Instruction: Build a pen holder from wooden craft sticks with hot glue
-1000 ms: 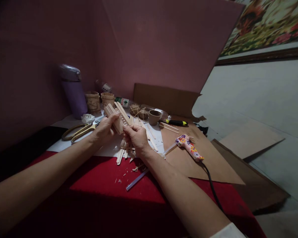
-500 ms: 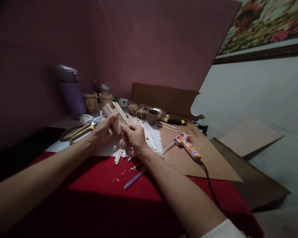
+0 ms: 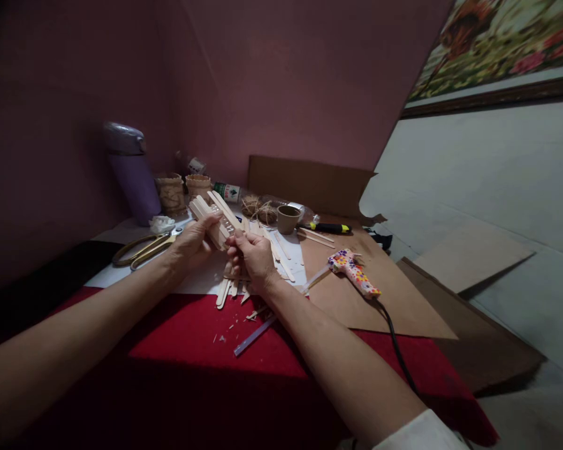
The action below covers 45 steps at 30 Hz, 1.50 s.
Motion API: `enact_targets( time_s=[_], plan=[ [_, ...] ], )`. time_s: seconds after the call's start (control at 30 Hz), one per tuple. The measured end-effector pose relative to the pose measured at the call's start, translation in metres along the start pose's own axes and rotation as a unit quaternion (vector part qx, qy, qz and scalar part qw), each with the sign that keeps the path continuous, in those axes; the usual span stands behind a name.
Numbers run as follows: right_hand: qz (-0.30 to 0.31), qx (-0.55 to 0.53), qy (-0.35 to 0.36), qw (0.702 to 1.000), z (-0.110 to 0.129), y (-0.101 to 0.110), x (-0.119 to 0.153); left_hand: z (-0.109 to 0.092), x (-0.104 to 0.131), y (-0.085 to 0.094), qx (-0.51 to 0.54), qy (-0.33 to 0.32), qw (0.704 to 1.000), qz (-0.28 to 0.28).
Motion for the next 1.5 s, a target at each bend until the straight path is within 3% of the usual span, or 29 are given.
enact_targets(
  time_s=[0.07, 0.2, 0.3, 0.4, 0.53, 0.93, 1.03, 1.13, 1.27, 1.4, 1.5],
  plan=[
    [-0.01, 0.012, 0.007, 1.0, 0.002, 0.002, 0.0, -0.007, -0.005, 0.004, -0.014, -0.037, 0.999, -0.011],
    [-0.069, 0.012, 0.025, 0.997, 0.006, 0.014, -0.001, -0.034, -0.019, 0.018, -0.052, -0.17, 0.984, -0.031],
    [-0.096, 0.008, 0.033, 0.995, 0.008, 0.02, -0.001, -0.042, -0.029, 0.037, -0.095, -0.211, 0.971, -0.06],
    [-0.106, 0.012, 0.034, 0.994, 0.01, 0.022, 0.0, -0.039, -0.035, 0.045, -0.147, -0.208, 0.966, -0.035],
    [-0.107, 0.014, 0.022, 0.994, 0.008, 0.022, -0.001, -0.024, -0.037, 0.042, -0.229, -0.174, 0.958, 0.02],
    [-0.099, 0.029, 0.011, 0.995, 0.003, 0.022, -0.002, -0.02, -0.036, 0.042, -0.232, -0.162, 0.959, 0.012],
    [-0.089, 0.104, 0.058, 0.989, 0.01, 0.021, -0.005, -0.019, -0.036, 0.042, -0.237, -0.158, 0.959, 0.014],
    [-0.071, 0.268, 0.181, 0.943, 0.036, 0.008, -0.005, -0.018, -0.036, 0.042, -0.23, -0.148, 0.962, 0.018],
    [-0.074, 0.494, 0.318, 0.806, 0.066, -0.024, -0.002, -0.018, -0.035, 0.04, -0.207, -0.144, 0.967, 0.022],
    [-0.078, 0.607, 0.341, 0.713, 0.073, -0.048, -0.009, -0.017, -0.034, 0.037, -0.189, -0.142, 0.971, 0.041],
    [-0.09, 0.628, 0.345, 0.691, 0.076, -0.057, -0.019, -0.015, -0.038, 0.04, -0.192, -0.145, 0.97, 0.043]
  ],
)
Point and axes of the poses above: each hand's wrist, its own x-axis away from the middle knuckle, its own y-axis out of the back of the hand, z = x × y, the point moved 9 cm from there along -x, towards the middle knuckle, and after that the axes turned 6 degrees about -y, right-handed, at the moved point
